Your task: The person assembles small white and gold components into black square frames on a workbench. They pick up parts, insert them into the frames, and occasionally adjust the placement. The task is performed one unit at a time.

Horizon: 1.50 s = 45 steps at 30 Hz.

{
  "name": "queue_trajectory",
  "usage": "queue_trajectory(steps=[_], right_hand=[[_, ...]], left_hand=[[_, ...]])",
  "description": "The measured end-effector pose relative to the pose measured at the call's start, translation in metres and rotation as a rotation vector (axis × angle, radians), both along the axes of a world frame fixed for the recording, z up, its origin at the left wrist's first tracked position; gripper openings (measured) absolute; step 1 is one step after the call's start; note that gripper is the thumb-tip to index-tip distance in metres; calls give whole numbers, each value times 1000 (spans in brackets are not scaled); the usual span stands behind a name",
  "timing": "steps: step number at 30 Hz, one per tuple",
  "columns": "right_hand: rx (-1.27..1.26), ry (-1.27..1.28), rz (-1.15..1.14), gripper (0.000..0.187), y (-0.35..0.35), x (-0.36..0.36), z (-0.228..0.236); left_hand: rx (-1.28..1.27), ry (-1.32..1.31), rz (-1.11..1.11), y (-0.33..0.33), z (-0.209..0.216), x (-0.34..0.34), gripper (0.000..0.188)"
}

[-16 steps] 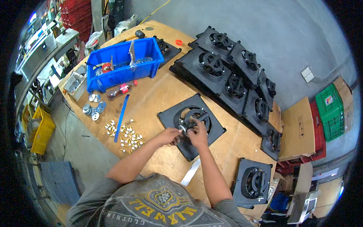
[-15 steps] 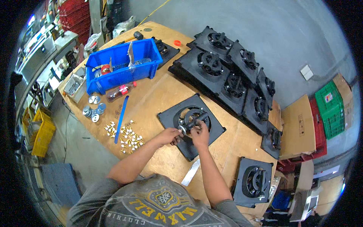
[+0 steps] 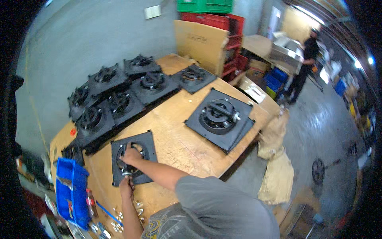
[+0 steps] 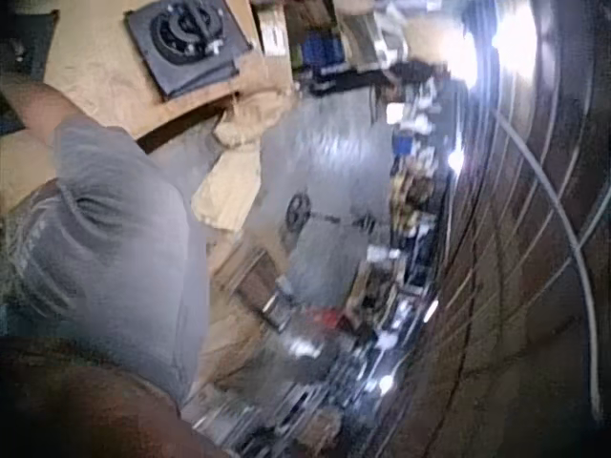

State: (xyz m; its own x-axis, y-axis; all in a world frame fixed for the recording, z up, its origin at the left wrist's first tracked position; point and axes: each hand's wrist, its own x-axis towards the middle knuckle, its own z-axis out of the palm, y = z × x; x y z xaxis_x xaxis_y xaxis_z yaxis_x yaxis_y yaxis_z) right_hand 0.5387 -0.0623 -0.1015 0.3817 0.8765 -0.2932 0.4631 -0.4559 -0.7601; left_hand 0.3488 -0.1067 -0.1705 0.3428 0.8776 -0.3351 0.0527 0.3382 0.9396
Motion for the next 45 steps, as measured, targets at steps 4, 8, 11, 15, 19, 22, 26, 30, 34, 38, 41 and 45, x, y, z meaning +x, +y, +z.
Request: queue_trajectory(steps=[4, 8, 11, 15, 19, 22, 26, 30, 34, 38, 41, 45], right_hand=[[-65, -76, -63, 104, 4, 2, 6], [-38, -117, -92, 97, 11, 1, -4], [-41, -118, -104, 97, 4, -1, -2], [44, -104, -81, 91, -25, 23, 17], [327, 69, -5, 74, -86, 69, 55], [358, 145, 38, 77, -146, 92, 135], [386, -94, 57, 78, -207, 165, 170], [229, -500, 76, 69, -258, 232, 234], [165, -652, 79, 61, -285, 315, 236], [131, -766, 131, 59, -294, 402, 208], [37, -679, 89, 59, -302, 442, 189], [57, -579, 168, 68, -308, 472, 167]], left_hand=[[21, 30, -119, -7, 7, -1, 29], [18, 125, -199, -32, 6, -25, 25], [-1, 116, -192, -49, 4, -51, 22], [51, 171, -183, -55, -11, -90, 21], [193, 299, -236, -69, 22, -112, 29], [295, 494, -256, -82, 66, -115, 30], [335, 555, -229, -89, 72, -100, 31], [149, 350, -179, -102, 65, -69, 25], [133, 272, -198, -99, -3, -48, 24], [194, 255, -197, -125, 19, 0, 23], [294, 300, -243, -136, 29, 25, 24], [278, 364, -288, -141, 9, 29, 28]])
